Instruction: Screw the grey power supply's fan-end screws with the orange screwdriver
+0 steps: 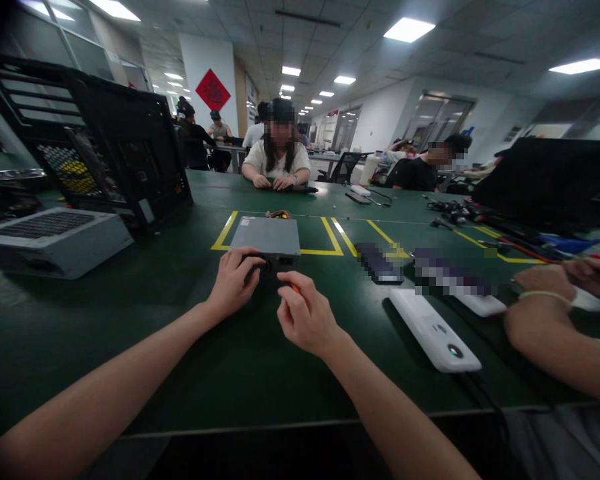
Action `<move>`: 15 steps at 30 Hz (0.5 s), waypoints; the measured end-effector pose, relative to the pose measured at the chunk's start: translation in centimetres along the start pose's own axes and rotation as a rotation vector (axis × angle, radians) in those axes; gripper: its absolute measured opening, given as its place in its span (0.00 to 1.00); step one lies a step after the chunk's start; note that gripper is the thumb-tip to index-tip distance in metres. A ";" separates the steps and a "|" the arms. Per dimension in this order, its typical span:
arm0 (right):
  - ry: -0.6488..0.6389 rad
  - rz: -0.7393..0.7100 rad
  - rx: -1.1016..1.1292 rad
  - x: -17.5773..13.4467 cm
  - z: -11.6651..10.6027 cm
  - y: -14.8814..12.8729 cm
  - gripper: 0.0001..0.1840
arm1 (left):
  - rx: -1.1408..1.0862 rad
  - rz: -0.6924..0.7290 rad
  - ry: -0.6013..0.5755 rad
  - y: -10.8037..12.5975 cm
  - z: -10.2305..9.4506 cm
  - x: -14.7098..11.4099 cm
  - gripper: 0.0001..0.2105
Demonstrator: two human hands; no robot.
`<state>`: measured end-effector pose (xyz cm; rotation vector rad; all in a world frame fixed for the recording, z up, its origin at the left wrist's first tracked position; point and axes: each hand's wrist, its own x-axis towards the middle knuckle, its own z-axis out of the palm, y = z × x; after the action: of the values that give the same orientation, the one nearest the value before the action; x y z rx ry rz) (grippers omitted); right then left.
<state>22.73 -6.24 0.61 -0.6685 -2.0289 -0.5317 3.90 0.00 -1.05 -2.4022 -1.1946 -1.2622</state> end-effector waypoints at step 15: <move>0.020 0.045 -0.035 0.1 -0.1 0.0 0.19 | 0.075 0.014 -0.060 0.2 -0.1 0.0 0.12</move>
<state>22.79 -6.27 0.74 -0.7259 -1.9855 -0.5467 3.99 -0.22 -0.94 -2.4062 -1.2172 -1.1280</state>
